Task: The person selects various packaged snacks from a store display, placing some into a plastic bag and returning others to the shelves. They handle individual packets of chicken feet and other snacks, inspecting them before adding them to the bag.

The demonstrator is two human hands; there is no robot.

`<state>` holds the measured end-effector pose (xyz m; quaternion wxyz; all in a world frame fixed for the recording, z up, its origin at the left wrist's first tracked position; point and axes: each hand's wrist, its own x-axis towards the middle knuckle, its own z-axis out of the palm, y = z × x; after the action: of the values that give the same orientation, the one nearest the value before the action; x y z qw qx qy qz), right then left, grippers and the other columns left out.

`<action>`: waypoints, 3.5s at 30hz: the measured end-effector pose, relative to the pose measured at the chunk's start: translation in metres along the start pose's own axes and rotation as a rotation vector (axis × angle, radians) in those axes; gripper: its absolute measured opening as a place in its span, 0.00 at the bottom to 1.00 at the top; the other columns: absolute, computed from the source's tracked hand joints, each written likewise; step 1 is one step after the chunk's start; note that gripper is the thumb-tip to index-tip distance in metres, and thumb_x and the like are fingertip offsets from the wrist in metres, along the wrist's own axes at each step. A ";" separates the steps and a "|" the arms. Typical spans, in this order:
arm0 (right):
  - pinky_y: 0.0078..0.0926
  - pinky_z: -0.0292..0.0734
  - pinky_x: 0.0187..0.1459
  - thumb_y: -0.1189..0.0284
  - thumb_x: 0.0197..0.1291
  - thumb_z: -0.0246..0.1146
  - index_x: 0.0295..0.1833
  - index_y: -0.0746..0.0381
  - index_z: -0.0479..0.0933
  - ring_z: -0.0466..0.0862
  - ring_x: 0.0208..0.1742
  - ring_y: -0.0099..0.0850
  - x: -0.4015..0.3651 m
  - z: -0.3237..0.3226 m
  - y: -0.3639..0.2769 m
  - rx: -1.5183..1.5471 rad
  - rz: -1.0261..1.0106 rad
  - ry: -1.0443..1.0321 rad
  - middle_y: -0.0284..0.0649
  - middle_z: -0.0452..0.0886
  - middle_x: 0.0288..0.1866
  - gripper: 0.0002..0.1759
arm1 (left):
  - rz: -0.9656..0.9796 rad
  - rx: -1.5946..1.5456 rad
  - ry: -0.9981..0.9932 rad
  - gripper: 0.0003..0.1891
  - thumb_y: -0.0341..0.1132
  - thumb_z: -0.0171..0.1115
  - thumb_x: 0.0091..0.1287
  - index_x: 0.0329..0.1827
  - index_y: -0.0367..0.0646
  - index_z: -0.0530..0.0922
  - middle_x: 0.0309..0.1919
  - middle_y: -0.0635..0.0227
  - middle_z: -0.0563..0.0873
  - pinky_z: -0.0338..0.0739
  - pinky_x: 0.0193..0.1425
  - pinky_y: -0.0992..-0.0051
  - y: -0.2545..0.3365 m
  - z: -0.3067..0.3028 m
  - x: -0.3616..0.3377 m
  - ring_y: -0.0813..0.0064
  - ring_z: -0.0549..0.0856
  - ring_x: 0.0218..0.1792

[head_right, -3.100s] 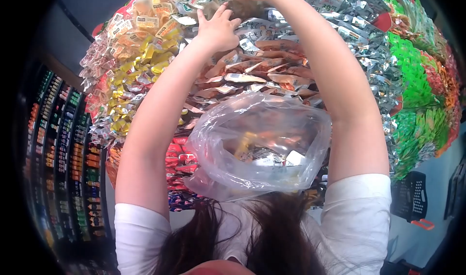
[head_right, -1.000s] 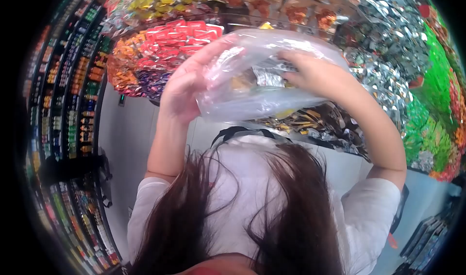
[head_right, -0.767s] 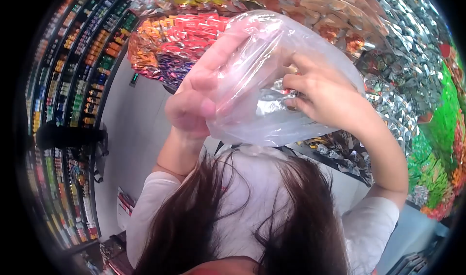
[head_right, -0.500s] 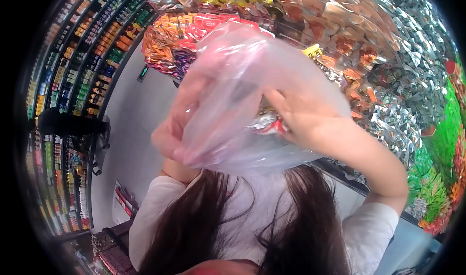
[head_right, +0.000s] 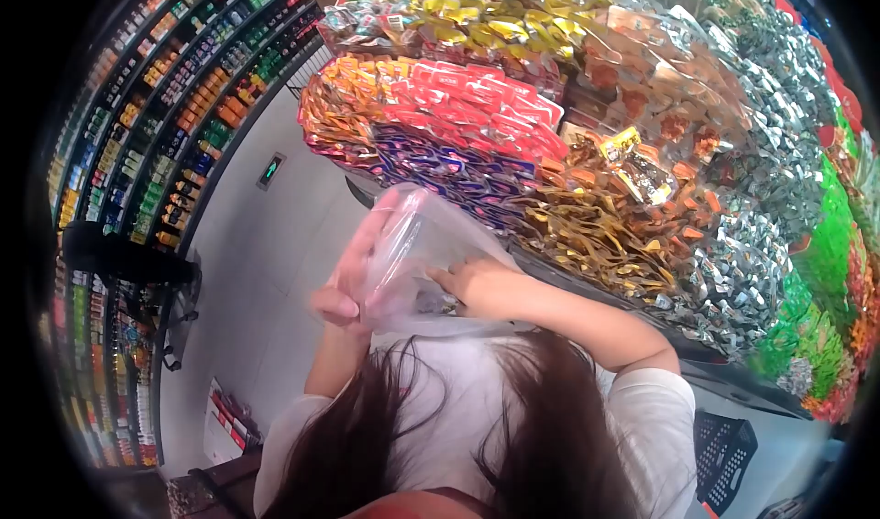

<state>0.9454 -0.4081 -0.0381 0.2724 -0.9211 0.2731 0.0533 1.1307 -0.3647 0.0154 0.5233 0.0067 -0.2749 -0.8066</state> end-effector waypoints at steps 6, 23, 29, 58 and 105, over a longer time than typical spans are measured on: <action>0.42 0.74 0.44 0.67 0.49 0.61 0.50 0.70 0.73 0.79 0.39 0.50 0.040 0.011 -0.022 0.269 -0.170 0.241 0.55 0.78 0.39 0.24 | 0.029 -0.130 -0.149 0.59 0.29 0.62 0.38 0.74 0.39 0.35 0.73 0.55 0.50 0.77 0.47 0.78 0.031 -0.047 -0.049 0.70 0.74 0.58; 0.25 0.68 0.56 0.78 0.54 0.59 0.71 0.56 0.57 0.73 0.53 0.23 0.052 0.021 -0.071 1.273 0.004 0.685 0.33 0.72 0.51 0.37 | 0.029 0.319 0.664 0.22 0.27 0.56 0.60 0.60 0.36 0.68 0.42 0.69 0.79 0.69 0.33 0.85 0.034 -0.078 -0.096 0.86 0.73 0.28; 0.32 0.67 0.56 0.77 0.58 0.56 0.73 0.58 0.51 0.72 0.52 0.38 0.083 0.022 -0.104 0.359 0.072 0.964 0.45 0.70 0.56 0.38 | 0.112 0.916 0.268 0.50 0.39 0.70 0.53 0.73 0.36 0.46 0.70 0.59 0.53 0.54 0.71 0.68 0.005 -0.094 -0.082 0.67 0.57 0.70; 0.36 0.66 0.65 0.85 0.49 0.63 0.72 0.56 0.53 0.71 0.64 0.34 0.094 -0.088 0.022 0.911 -0.176 1.196 0.46 0.64 0.67 0.44 | -0.004 0.445 0.497 0.14 0.33 0.60 0.62 0.50 0.37 0.76 0.43 0.65 0.83 0.76 0.49 0.72 0.066 -0.100 0.116 0.75 0.83 0.44; 0.10 0.73 0.22 0.75 0.52 0.69 0.38 0.63 0.68 0.78 0.22 0.14 0.083 -0.135 0.095 1.148 0.201 0.577 0.31 0.78 0.26 0.14 | -0.519 0.349 0.012 0.45 0.55 0.70 0.51 0.64 0.35 0.63 0.54 0.57 0.78 0.77 0.56 0.67 0.105 -0.200 0.142 0.66 0.81 0.52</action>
<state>0.9577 -0.5860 0.0107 0.6308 -0.5764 0.4050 -0.3253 1.2146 -0.6038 -0.0674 0.2924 0.1710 -0.3952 -0.8539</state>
